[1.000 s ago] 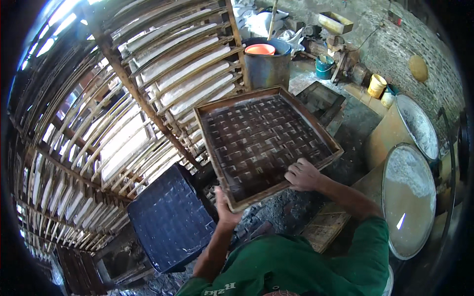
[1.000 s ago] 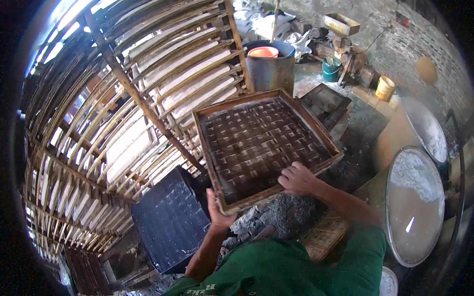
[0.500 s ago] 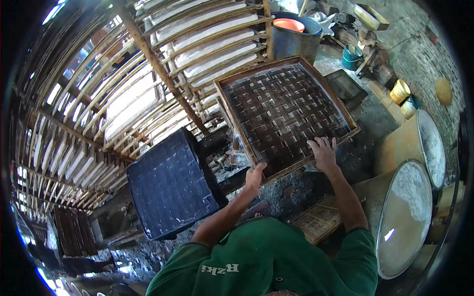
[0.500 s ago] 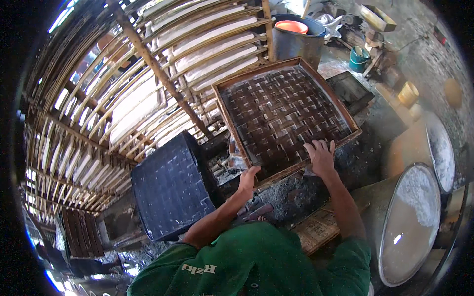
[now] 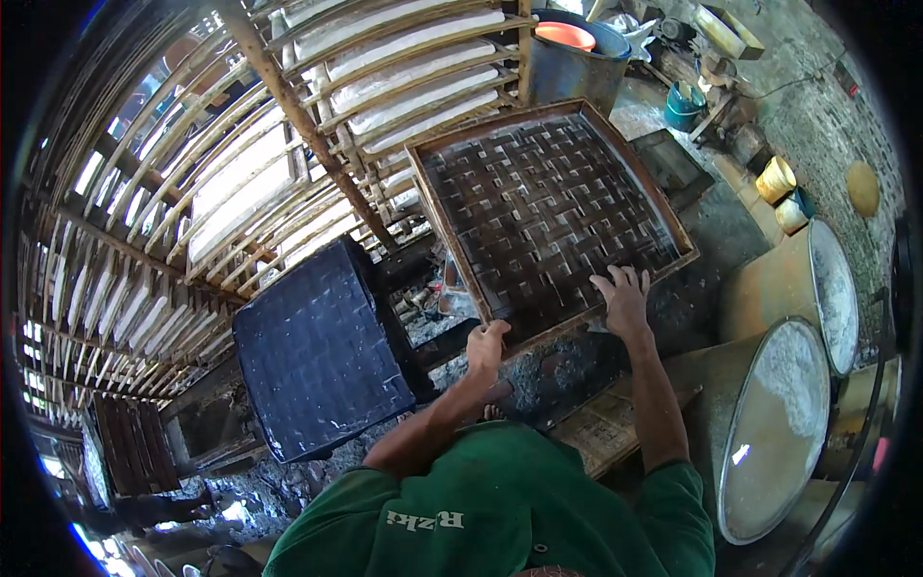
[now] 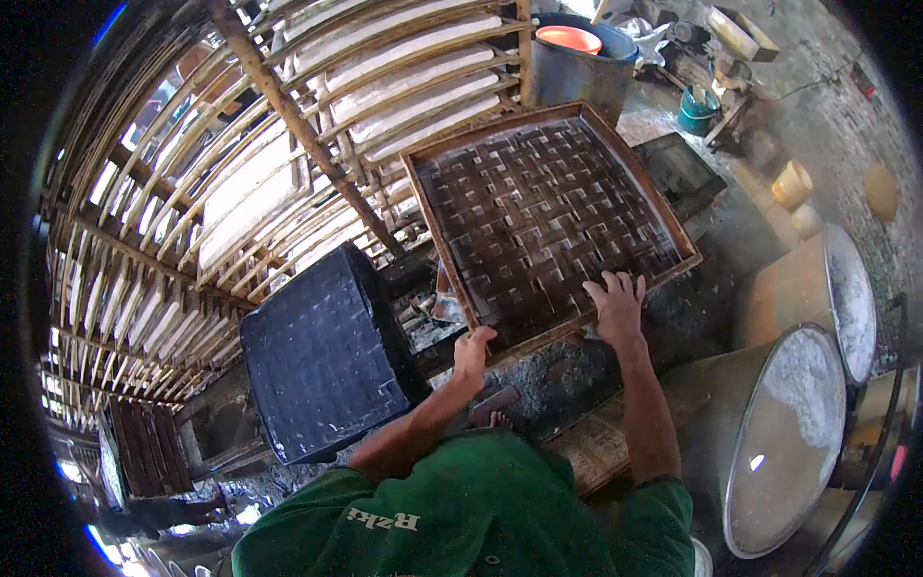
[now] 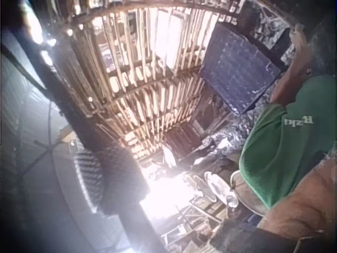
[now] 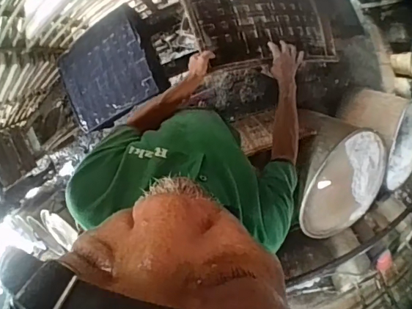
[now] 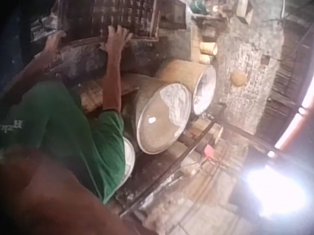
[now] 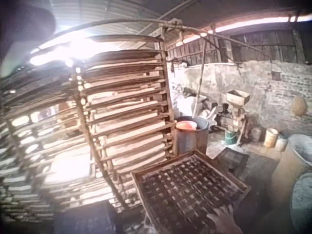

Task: The person layers a white sheet onto a wooden tray, covers it with an orange cloth, and places a wooden lid on top before stacking the tray onto a large wooden rack.

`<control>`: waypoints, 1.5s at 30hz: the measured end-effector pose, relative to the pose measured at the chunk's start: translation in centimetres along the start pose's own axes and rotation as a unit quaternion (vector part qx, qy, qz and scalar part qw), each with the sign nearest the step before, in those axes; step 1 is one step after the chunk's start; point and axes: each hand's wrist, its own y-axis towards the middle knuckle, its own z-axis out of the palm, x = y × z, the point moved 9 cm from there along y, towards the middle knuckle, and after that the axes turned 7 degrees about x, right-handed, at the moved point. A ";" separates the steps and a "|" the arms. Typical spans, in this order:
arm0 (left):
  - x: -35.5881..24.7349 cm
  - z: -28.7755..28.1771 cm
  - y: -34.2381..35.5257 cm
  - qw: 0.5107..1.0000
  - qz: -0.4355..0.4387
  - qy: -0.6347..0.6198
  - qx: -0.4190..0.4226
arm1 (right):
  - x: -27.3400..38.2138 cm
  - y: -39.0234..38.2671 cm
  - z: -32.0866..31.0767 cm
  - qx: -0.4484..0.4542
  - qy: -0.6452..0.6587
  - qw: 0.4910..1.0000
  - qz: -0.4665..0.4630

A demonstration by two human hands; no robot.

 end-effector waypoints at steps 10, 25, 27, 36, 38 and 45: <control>-3.0 -1.8 -1.7 0.972 -0.047 0.184 0.140 | 0.5 -0.6 -2.0 -0.017 0.028 0.996 0.080; 11.4 -70.9 -30.7 0.697 0.243 -0.342 -0.581 | 30.3 -14.9 31.9 0.493 0.604 0.557 0.287; 21.1 -76.1 -33.9 0.682 0.191 -0.359 -0.607 | 32.2 -15.4 41.3 0.529 0.719 0.361 0.269; 35.0 -67.5 -25.0 0.751 -0.275 -0.395 -0.452 | 34.9 -16.6 47.9 0.466 0.694 0.153 0.526; 35.0 -66.6 -23.5 0.750 -0.257 -0.455 -0.406 | 34.2 -16.5 48.6 0.421 0.703 0.200 0.537; 33.2 -66.9 -18.0 0.738 -0.198 -0.565 -0.311 | 32.2 -16.6 49.4 0.304 0.751 0.231 0.540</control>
